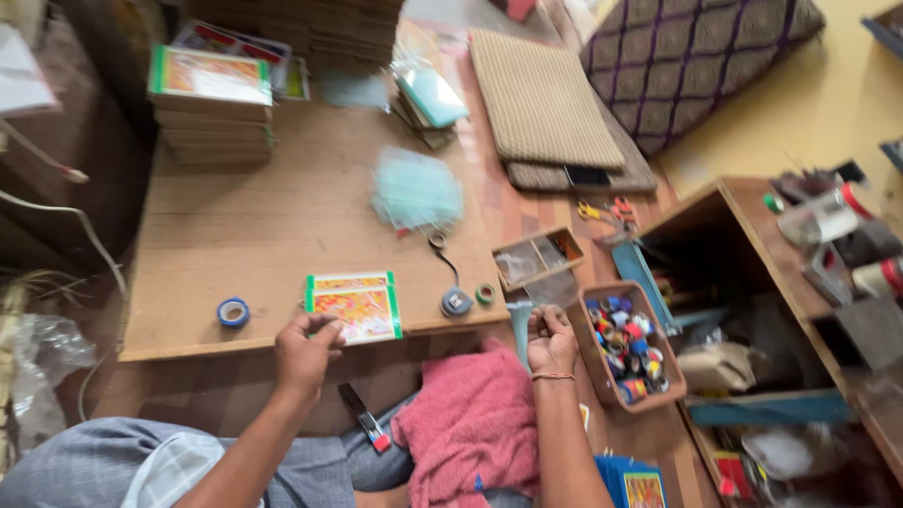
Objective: The person sits on the floor and applies blue tape around the edges of small printed picture cards, pressing the tape down and smoothing it by hand. They stack finished cards on the table and pick up new cards one at a time to tape.
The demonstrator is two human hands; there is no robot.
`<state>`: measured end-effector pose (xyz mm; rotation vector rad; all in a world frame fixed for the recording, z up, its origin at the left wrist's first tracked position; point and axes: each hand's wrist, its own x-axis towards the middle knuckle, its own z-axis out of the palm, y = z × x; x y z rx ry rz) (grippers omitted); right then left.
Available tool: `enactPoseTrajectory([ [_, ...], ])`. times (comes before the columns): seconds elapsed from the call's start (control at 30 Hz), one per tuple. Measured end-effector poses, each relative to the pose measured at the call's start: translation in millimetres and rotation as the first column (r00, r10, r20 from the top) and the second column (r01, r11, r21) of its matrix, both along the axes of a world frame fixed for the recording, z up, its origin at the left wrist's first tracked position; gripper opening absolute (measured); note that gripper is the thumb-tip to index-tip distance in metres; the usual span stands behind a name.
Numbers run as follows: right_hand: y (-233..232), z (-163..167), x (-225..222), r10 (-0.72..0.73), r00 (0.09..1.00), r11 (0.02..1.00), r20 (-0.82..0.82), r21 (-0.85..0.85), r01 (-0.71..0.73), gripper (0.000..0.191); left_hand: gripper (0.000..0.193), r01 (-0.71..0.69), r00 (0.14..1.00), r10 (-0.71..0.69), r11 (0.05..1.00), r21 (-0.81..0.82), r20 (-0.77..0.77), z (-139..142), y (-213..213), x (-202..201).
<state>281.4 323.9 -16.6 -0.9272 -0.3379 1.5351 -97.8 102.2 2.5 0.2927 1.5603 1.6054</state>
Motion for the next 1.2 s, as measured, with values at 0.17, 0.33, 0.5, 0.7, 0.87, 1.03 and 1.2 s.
enactPoseTrajectory([
  [0.17,-19.5,-21.4,49.8,-0.085,0.993,0.967,0.082,-0.232,0.102,0.009,0.014,0.057,0.997,-0.057,0.998,-0.009,-0.046,4.6,4.4,7.2],
  [0.33,-18.6,-28.0,48.2,-0.123,0.991,0.939,0.062,-0.316,0.136,0.012,0.015,0.076,0.995,-0.077,0.997,-0.027,-0.07,9.5,8.0,9.2],
  [0.5,-9.0,-36.5,40.9,-0.149,0.986,0.899,0.076,-0.404,0.167,0.018,0.016,0.069,0.995,-0.071,0.997,-0.024,-0.068,10.1,8.1,5.8],
  [0.7,-7.6,-31.6,38.7,-0.058,0.767,0.818,0.639,-0.41,0.403,0.028,0.017,0.044,0.997,-0.046,0.999,-0.03,-0.066,7.9,10.9,3.7],
  [0.87,31.1,10.4,-39.4,0.076,0.801,0.997,0.594,-0.047,-0.06,0.025,0.014,0.014,0.997,-0.017,0.999,-0.05,-0.073,8.4,14.1,-0.6],
  [1.03,93.9,32.6,-174.5,0.111,0.578,0.974,0.809,0.025,-0.223,0.044,0.015,-0.032,0.996,0.031,0.999,-0.017,-0.083,6.3,15.1,-13.0],
  [1.2,147.1,34.5,-266.4,0.159,0.189,0.981,0.969,-0.135,-0.138,0.079,0.014,-0.043,0.992,0.039,0.999,-0.026,-0.124,1.8,20.6,-25.6],
])
